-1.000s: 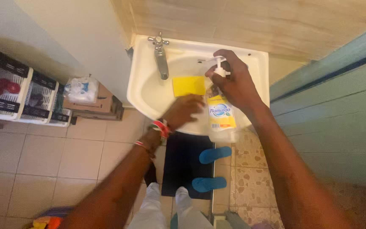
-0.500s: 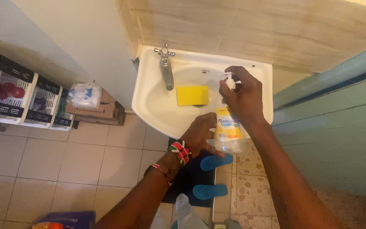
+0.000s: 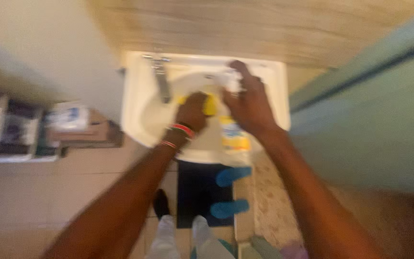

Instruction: The person cleans a white bathroom sink using a yellow sponge and liquid soap. They apply soap to the sponge and scrub the sink basin, faucet, and drain area thoroughly.

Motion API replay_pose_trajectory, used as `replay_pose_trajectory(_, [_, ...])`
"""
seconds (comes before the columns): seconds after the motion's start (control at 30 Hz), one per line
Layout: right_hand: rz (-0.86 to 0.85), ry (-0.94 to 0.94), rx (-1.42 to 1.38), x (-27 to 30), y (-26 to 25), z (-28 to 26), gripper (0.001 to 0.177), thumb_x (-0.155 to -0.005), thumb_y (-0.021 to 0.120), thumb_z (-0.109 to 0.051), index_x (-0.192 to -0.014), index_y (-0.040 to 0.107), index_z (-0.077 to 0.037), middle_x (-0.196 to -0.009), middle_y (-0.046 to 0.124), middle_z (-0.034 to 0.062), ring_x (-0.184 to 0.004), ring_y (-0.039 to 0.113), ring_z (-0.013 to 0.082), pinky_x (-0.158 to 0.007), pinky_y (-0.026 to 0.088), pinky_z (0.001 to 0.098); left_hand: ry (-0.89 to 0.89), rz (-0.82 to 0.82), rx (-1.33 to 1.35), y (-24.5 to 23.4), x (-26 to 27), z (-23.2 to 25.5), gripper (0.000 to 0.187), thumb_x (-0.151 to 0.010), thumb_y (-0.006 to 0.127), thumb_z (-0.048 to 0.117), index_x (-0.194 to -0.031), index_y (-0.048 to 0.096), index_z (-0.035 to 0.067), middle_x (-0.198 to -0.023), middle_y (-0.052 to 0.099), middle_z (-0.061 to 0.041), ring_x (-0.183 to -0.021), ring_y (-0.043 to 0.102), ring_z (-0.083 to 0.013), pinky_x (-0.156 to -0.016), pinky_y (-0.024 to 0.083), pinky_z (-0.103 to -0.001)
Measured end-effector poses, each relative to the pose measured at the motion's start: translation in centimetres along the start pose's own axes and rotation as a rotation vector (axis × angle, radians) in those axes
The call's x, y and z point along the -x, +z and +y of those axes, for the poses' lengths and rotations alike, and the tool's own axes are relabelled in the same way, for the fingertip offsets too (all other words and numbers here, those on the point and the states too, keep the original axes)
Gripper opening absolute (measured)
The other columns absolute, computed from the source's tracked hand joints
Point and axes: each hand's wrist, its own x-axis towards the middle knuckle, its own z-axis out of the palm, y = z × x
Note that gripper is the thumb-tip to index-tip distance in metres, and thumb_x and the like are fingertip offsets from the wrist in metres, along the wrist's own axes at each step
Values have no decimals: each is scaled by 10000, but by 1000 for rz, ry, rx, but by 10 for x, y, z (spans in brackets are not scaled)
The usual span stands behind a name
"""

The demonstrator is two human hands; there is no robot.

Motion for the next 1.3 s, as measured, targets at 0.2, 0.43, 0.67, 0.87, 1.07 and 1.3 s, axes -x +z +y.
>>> replay_pose_trajectory(0.2, [-54,82,10,1,-6,7,585,-951,732,-189,-1469,470,-119,-796,646,143,-647,606,265,-618,498,402,-74,-455,-387,-26,1,0,889,-742,741,215,-1557,390,158,-1544,429,-144,-1481,368,-387,-1066,373,-693])
replay_pose_trajectory(0.43, [-89,89,19,-3,-20,-6,574,-950,734,-172,-1457,474,-107,-768,617,150,-618,597,249,-608,488,395,-431,-356,-27,-23,11,15,491,-951,656,270,-1400,542,106,-1247,688,-226,-1155,667,-434,-954,551,-584])
replay_pose_trajectory(0.67, [-138,110,19,-1,-29,-12,538,-898,722,-219,-1387,563,-60,-773,650,179,-599,634,270,-598,531,421,-899,-313,808,-28,26,-10,439,-998,644,306,-1210,494,-48,-1147,663,-223,-906,760,-388,-708,622,-539])
replay_pose_trajectory(0.87, [-201,121,36,3,-19,-20,416,-892,738,-268,-1237,654,-52,-758,700,189,-634,675,277,-651,548,412,-1092,-292,1409,-32,25,-12,305,-983,593,100,-1213,509,-80,-1143,643,-206,-1103,674,-425,-874,643,-573])
replay_pose_trajectory(1.07, [-211,21,-10,4,-8,-29,371,-922,737,-250,-1214,637,-43,-812,702,191,-652,671,289,-640,536,407,-1339,114,1684,-62,34,3,314,-999,427,7,-1312,417,-18,-1327,576,-262,-1189,656,-445,-918,573,-576])
replay_pose_trajectory(1.3, [-277,97,-8,-7,7,-49,570,-919,721,-220,-1449,552,-101,-754,669,229,-588,628,299,-619,515,406,-965,-106,959,-64,47,-31,374,-893,593,202,-1228,582,36,-1206,660,-173,-1082,688,-373,-958,533,-581])
